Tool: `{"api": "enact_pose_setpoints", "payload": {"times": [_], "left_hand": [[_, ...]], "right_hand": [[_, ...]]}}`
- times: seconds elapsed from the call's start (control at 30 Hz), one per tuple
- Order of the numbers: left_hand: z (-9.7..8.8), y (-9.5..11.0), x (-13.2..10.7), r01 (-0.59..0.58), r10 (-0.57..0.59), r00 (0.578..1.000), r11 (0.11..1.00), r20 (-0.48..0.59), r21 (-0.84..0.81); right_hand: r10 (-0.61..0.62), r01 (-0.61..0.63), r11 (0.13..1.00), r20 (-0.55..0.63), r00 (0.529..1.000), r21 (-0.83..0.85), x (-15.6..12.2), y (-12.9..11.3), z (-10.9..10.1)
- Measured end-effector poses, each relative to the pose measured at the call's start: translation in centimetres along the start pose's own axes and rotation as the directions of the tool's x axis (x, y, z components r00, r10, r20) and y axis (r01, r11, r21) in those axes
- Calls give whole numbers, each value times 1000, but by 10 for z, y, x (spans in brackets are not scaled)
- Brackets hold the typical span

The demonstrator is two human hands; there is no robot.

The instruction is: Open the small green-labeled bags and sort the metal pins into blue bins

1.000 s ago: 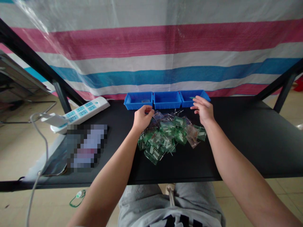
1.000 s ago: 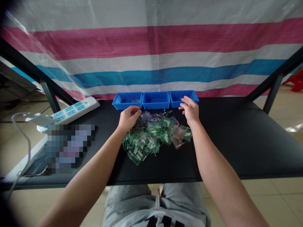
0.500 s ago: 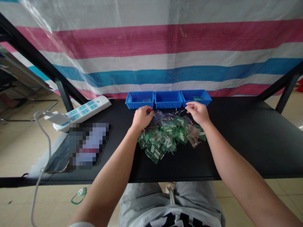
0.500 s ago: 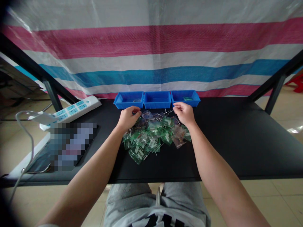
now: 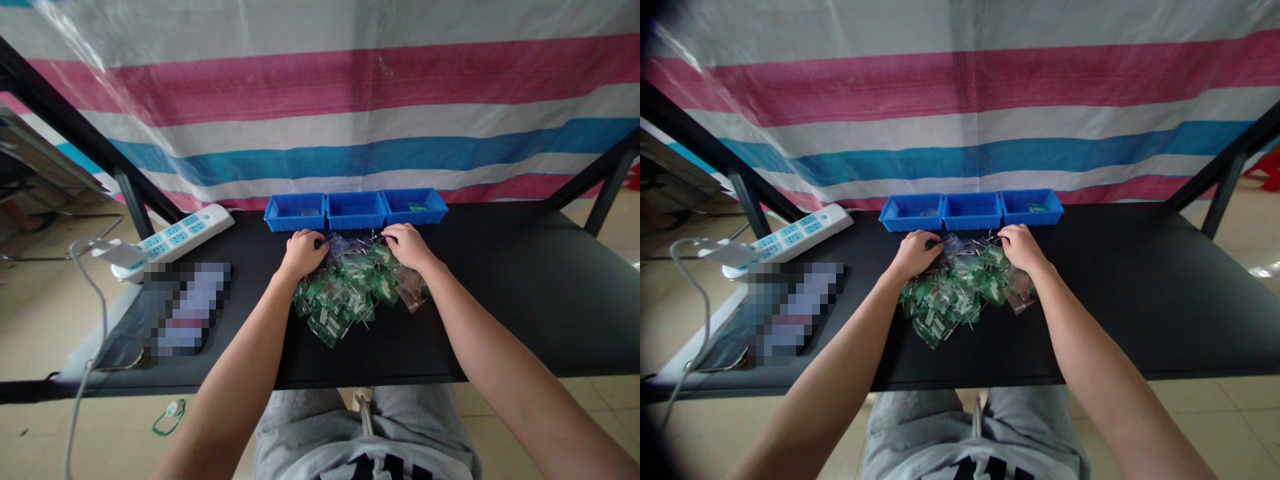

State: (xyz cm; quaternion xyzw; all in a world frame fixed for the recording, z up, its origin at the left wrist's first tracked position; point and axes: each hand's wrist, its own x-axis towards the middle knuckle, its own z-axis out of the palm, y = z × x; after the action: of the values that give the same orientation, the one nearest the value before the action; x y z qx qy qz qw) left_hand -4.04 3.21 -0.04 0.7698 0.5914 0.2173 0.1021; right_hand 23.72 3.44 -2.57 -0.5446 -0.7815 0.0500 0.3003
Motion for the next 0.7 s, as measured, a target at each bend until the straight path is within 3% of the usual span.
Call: {"api": "enact_pose_setpoints", "payload": {"times": [0.33,0.47,0.6,0.7], "left_hand": [[1,-2,0,-41,41,999,999,-12,-10],[-1,3,-2,-15,13,998,999,-64,-29],[-7,11,-5,-120,97,976,987,-197,-110],[-10,19,-10,-262,229,952,952,-202,-156]], "right_hand": [[183,-183,976,-9,983,-115,-2,-1,-9],[190,-186,969,11,982,-163,-4,-7,-11],[132,-131,991,-84,988,9,-3,-19,-14],[151,-124,973,-133,980,195,-2,-32,-15]]}}
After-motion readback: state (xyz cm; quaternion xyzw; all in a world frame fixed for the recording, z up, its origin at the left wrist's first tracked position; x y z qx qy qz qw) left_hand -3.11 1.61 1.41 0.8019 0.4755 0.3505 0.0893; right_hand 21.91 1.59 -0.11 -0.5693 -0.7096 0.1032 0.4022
